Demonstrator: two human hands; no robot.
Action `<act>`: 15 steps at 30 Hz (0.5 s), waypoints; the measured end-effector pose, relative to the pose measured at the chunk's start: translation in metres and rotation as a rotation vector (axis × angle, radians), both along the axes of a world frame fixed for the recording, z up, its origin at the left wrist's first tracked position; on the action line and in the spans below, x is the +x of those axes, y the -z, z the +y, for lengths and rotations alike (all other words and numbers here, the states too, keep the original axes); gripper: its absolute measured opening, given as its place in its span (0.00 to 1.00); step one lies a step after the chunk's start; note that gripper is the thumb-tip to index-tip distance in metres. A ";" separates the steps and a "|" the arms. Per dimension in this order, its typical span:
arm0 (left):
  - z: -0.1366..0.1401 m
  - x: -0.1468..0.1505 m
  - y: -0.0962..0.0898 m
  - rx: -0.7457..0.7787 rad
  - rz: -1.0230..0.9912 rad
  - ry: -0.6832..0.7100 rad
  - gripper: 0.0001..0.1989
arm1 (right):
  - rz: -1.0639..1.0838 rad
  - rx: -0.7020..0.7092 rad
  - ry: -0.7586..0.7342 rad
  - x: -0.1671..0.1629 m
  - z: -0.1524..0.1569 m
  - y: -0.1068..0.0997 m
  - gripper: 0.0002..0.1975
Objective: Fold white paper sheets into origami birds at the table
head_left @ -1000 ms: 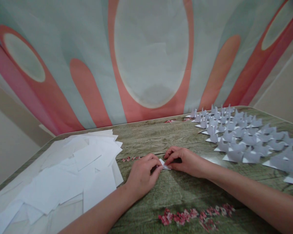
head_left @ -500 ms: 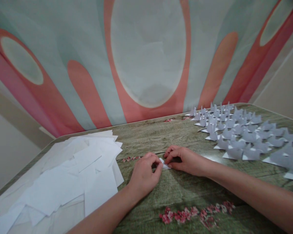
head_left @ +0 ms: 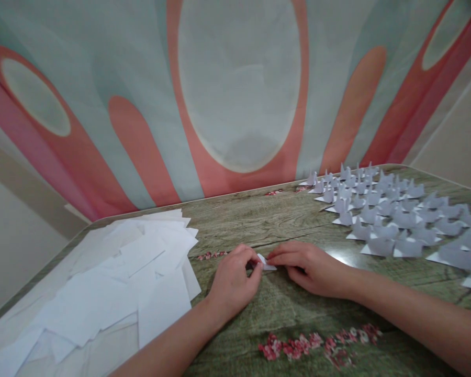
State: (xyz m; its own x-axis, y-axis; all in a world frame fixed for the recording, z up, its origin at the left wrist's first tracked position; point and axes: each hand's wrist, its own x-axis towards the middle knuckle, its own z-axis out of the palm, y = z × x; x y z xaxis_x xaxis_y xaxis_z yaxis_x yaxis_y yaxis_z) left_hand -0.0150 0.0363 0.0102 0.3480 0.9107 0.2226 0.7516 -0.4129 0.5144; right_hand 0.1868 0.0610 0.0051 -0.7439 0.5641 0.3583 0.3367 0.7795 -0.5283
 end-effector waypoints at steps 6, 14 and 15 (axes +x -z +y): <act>-0.001 0.000 0.001 0.019 0.005 -0.002 0.04 | -0.163 0.159 -0.082 0.005 -0.002 0.001 0.21; -0.009 -0.003 -0.002 0.096 0.208 0.073 0.08 | -0.198 0.247 -0.042 0.001 -0.004 0.007 0.18; -0.010 -0.003 -0.002 0.112 0.250 0.100 0.09 | -0.204 0.250 -0.038 0.001 -0.004 0.007 0.18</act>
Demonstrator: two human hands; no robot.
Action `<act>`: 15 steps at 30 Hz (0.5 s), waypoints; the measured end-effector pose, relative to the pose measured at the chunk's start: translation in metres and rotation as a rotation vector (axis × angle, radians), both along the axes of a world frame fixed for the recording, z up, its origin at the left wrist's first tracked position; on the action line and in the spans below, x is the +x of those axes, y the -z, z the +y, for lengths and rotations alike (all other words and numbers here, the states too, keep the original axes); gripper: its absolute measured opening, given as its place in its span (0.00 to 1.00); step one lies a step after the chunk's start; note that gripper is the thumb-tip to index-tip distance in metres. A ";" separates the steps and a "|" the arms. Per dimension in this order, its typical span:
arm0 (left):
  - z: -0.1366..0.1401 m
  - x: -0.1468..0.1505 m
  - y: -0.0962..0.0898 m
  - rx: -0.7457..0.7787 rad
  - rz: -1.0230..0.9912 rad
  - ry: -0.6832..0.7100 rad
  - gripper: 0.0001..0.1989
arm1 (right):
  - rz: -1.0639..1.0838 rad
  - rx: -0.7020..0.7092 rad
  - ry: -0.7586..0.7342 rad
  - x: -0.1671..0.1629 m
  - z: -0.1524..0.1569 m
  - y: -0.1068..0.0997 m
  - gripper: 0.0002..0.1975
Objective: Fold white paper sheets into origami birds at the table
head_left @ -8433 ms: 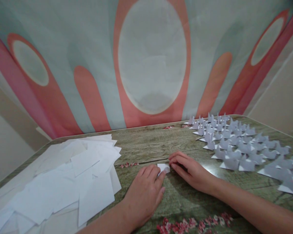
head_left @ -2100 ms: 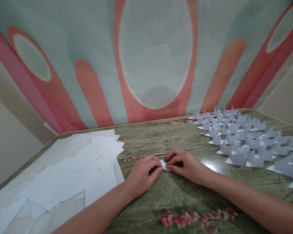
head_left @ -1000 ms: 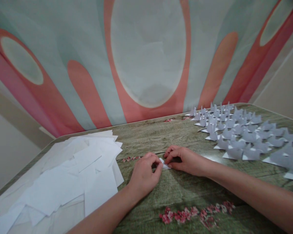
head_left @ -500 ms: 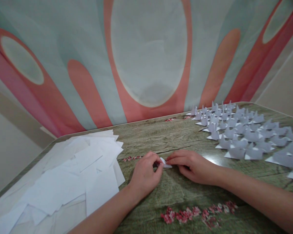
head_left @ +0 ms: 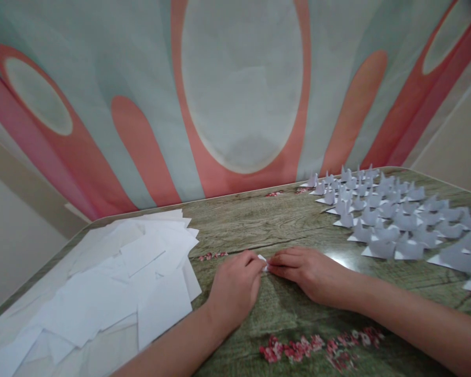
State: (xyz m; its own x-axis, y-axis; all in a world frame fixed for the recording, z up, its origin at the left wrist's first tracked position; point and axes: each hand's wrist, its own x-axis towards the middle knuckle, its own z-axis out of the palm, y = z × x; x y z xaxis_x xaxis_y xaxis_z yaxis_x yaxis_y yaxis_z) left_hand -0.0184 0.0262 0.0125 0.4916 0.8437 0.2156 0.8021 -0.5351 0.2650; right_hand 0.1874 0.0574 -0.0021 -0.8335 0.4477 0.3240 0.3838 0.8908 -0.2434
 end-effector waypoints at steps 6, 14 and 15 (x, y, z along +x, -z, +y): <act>-0.004 -0.003 0.001 0.081 0.130 0.060 0.12 | -0.019 -0.002 0.003 0.000 0.001 0.001 0.17; -0.003 -0.007 -0.002 0.055 0.192 0.092 0.13 | -0.044 0.008 0.019 -0.001 0.000 0.000 0.17; -0.003 -0.007 -0.002 0.056 0.203 0.097 0.13 | -0.044 0.007 0.022 -0.001 -0.001 0.000 0.17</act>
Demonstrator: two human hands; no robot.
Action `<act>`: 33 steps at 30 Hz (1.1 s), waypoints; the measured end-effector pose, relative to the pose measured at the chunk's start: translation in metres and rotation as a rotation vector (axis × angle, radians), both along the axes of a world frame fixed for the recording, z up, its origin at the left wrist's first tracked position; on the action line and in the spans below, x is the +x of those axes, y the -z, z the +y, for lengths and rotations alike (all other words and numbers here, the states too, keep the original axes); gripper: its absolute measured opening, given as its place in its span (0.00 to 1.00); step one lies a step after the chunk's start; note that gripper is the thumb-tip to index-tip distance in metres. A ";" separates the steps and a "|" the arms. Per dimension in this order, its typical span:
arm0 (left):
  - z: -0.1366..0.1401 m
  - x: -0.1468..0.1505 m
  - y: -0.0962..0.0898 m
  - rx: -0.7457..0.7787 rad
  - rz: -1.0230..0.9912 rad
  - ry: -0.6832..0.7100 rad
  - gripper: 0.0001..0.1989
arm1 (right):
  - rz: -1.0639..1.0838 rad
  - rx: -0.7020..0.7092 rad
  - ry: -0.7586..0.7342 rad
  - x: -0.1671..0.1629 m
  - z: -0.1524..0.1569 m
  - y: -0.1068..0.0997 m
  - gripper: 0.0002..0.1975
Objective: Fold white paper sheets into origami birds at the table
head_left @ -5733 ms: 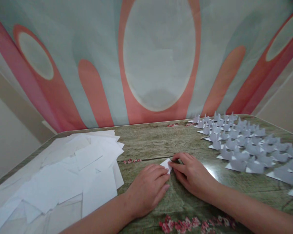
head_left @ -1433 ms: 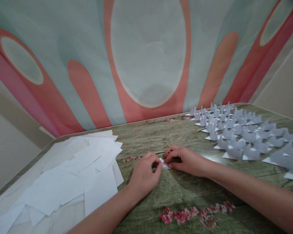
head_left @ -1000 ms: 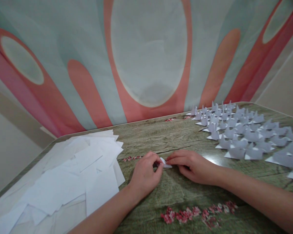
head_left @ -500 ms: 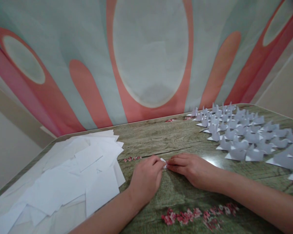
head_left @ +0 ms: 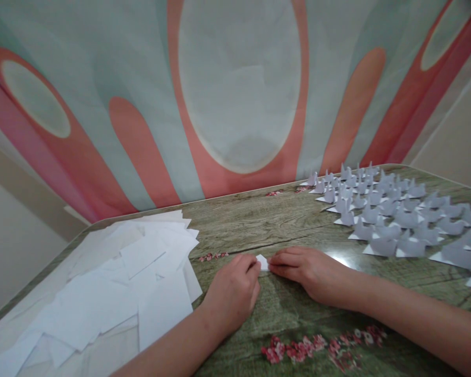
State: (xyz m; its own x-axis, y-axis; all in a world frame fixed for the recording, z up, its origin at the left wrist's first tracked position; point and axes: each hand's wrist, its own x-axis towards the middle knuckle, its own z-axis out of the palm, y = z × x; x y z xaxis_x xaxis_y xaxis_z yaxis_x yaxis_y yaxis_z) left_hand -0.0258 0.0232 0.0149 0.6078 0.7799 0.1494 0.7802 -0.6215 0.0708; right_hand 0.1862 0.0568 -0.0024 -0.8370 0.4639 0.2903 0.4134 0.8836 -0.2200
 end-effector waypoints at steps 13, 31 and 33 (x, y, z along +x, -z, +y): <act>-0.007 0.002 -0.003 0.060 0.247 0.065 0.17 | -0.004 0.010 0.004 -0.001 -0.001 -0.001 0.15; -0.010 0.004 -0.004 0.062 0.255 0.073 0.16 | -0.021 0.029 0.031 -0.005 -0.006 -0.007 0.13; -0.009 0.004 -0.003 0.061 0.220 0.049 0.15 | -0.042 0.024 0.033 -0.006 -0.007 -0.008 0.13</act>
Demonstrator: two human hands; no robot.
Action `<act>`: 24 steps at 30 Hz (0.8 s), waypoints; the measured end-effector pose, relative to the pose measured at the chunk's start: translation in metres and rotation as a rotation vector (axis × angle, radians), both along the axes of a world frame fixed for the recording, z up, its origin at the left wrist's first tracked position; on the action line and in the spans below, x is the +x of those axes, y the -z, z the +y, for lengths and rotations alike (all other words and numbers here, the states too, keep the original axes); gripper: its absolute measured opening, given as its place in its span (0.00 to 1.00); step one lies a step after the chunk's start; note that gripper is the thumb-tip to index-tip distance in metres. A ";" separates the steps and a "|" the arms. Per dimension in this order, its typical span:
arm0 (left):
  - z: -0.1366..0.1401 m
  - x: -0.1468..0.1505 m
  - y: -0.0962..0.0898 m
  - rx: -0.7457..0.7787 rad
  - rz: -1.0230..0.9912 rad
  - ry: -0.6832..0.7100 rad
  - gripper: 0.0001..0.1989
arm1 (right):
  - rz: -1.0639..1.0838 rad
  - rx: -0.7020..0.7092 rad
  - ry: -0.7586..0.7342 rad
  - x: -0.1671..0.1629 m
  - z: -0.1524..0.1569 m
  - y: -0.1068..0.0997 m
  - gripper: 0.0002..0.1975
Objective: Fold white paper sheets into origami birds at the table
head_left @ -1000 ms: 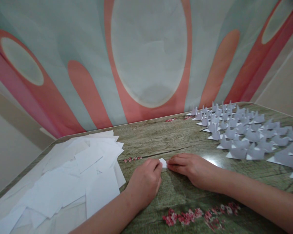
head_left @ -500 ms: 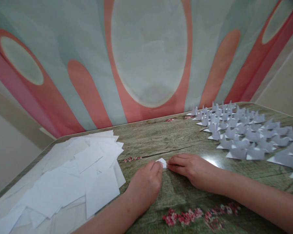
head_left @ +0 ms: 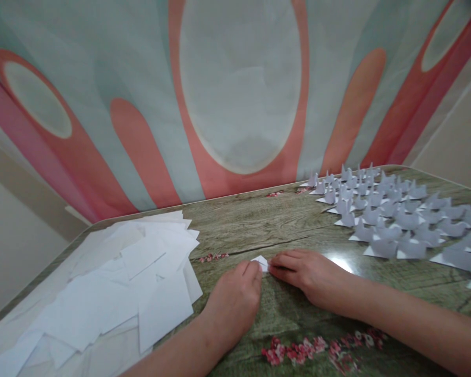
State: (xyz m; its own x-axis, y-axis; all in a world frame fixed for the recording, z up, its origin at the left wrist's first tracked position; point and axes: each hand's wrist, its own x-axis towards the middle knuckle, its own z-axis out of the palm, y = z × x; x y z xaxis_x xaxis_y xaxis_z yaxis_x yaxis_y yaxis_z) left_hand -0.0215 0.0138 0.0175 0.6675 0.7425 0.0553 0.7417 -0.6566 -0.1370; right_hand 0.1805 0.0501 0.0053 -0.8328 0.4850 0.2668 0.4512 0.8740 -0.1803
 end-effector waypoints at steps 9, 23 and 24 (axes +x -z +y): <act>0.001 -0.002 0.006 0.074 -0.223 0.033 0.18 | -0.051 0.007 -0.007 0.000 0.001 -0.003 0.13; 0.002 0.000 0.001 0.059 -0.048 0.020 0.19 | -0.084 0.036 0.001 0.000 0.002 -0.004 0.13; 0.002 0.000 0.000 0.046 -0.042 0.013 0.19 | -0.080 0.036 0.000 0.001 0.002 -0.003 0.13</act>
State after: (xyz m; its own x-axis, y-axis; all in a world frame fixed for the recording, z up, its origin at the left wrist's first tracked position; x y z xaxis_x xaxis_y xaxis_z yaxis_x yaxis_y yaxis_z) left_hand -0.0213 0.0155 0.0178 0.6736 0.7298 0.1170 0.7388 -0.6600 -0.1362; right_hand 0.1814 0.0523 0.0087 -0.8525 0.4758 0.2166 0.4626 0.8795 -0.1117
